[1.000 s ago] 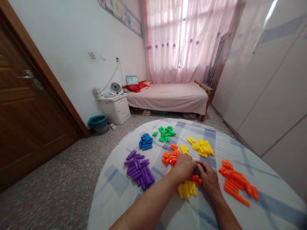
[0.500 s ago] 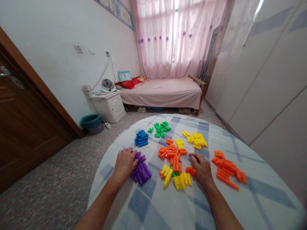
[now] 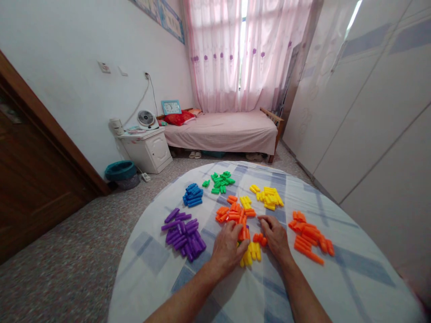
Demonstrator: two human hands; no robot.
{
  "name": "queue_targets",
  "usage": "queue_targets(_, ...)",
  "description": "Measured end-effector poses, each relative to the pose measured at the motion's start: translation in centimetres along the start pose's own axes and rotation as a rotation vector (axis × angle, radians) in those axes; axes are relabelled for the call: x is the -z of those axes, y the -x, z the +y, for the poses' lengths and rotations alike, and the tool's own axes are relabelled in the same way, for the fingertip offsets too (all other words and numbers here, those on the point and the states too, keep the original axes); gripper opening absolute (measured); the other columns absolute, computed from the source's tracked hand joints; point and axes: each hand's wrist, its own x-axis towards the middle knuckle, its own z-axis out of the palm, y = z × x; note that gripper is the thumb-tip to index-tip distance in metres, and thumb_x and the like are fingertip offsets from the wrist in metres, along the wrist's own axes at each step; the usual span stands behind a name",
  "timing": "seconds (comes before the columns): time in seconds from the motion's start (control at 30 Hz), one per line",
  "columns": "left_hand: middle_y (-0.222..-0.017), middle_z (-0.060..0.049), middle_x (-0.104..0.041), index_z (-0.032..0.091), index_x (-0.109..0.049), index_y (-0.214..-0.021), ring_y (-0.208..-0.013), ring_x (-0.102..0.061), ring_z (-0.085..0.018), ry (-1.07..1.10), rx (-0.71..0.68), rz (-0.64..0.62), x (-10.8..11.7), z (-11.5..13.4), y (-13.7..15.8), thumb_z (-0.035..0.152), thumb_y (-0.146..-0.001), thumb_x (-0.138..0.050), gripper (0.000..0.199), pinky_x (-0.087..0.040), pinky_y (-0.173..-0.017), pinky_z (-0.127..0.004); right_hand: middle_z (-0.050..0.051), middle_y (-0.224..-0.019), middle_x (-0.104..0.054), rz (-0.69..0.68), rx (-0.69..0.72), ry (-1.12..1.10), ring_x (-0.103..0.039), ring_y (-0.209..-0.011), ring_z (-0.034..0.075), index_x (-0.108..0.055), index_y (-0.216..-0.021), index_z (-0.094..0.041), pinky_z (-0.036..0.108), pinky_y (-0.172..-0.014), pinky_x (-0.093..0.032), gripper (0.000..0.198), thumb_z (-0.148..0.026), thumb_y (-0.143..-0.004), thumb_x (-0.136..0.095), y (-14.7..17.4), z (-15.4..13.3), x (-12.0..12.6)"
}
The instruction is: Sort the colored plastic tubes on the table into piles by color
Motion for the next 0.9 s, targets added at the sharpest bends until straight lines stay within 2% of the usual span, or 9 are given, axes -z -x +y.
queue_targets(0.1, -0.119, -0.008, -0.056, 0.022, -0.059, -0.112, -0.114, -0.049, -0.023, -0.098, -0.023, 0.049, -0.4, 0.6, -1.4, 0.035, -0.085, -0.052, 0.031, -0.039, -0.100, -0.040, 0.006, -0.091, -0.068, 0.001, 0.007, -0.001, -0.061, -0.085, 0.019, -0.066, -0.088, -0.018, 0.032, -0.079, -0.044, 0.033, -0.038, -0.080, -0.040, -0.1, 0.1, -0.1)
queue_targets(0.2, -0.107, -0.009, -0.059, 0.020, -0.063, -0.104, -0.105, -0.053, -0.025, -0.229, -0.034, -0.045, -0.2, 1.3, -3.1, 0.040, -0.081, -0.057, 0.031, -0.044, -0.091, -0.040, 0.006, -0.091, -0.067, 0.001, 0.016, -0.002, -0.060, -0.087, 0.019, -0.066, -0.087, -0.018, 0.032, -0.081, -0.044, 0.032, -0.038, -0.080, -0.041, -0.1, 0.1, -0.1)
queue_targets(0.37, -0.114, -0.012, -0.057, 0.019, -0.064, -0.103, -0.108, -0.052, -0.029, -0.372, 0.010, -0.170, -0.1, 2.4, -4.8, 0.047, -0.075, -0.060, 0.040, -0.044, -0.089, -0.042, 0.006, -0.090, -0.068, 0.005, 0.022, 0.006, -0.060, -0.087, 0.020, -0.066, -0.086, -0.019, 0.032, -0.081, -0.044, 0.032, -0.038, -0.080, -0.041, -0.2, 0.2, -0.1)
queue_targets(0.47, -0.116, -0.012, -0.058, 0.019, -0.064, -0.102, -0.108, -0.052, -0.029, -0.392, -0.011, -0.205, -0.3, 2.8, -4.9, 0.042, -0.077, -0.059, 0.035, -0.043, -0.089, -0.045, 0.006, -0.090, -0.068, 0.007, 0.020, 0.010, -0.060, -0.087, 0.019, -0.067, -0.086, -0.019, 0.032, -0.081, -0.044, 0.032, -0.037, -0.079, -0.041, -0.2, 0.2, -0.1)
queue_targets(0.57, -0.110, -0.012, -0.060, 0.018, -0.065, -0.099, -0.104, -0.054, -0.029, -0.398, -0.028, -0.191, -0.6, 2.6, -4.8, 0.027, -0.078, -0.056, 0.025, -0.042, -0.088, -0.046, 0.006, -0.090, -0.068, 0.000, 0.017, 0.014, -0.061, -0.087, 0.019, -0.067, -0.086, -0.019, 0.032, -0.081, -0.044, 0.032, -0.037, -0.080, -0.041, -0.2, 0.2, -0.1)
queue_targets(0.77, -0.099, -0.008, -0.063, 0.020, -0.064, -0.093, -0.099, -0.055, -0.025, -0.238, -0.036, -0.179, -0.8, 1.5, -4.5, 0.017, -0.076, -0.055, 0.020, -0.043, -0.088, -0.041, 0.006, -0.092, -0.068, -0.011, 0.013, 0.022, -0.060, -0.090, 0.020, -0.065, -0.087, -0.020, 0.032, -0.084, -0.044, 0.031, -0.036, -0.081, -0.040, -0.1, 0.2, -0.1)
queue_targets(0.9, -0.098, -0.004, -0.062, 0.021, -0.063, -0.095, -0.097, -0.056, -0.019, 0.094, -0.025, -0.028, 0.1, 0.5, -4.4, 0.010, -0.071, -0.056, 0.027, -0.044, -0.090, -0.034, 0.006, -0.092, -0.068, -0.015, 0.007, 0.028, -0.060, -0.088, 0.020, -0.066, -0.088, -0.019, 0.033, -0.083, -0.045, 0.032, -0.037, -0.080, -0.040, -0.1, 0.2, -0.1)
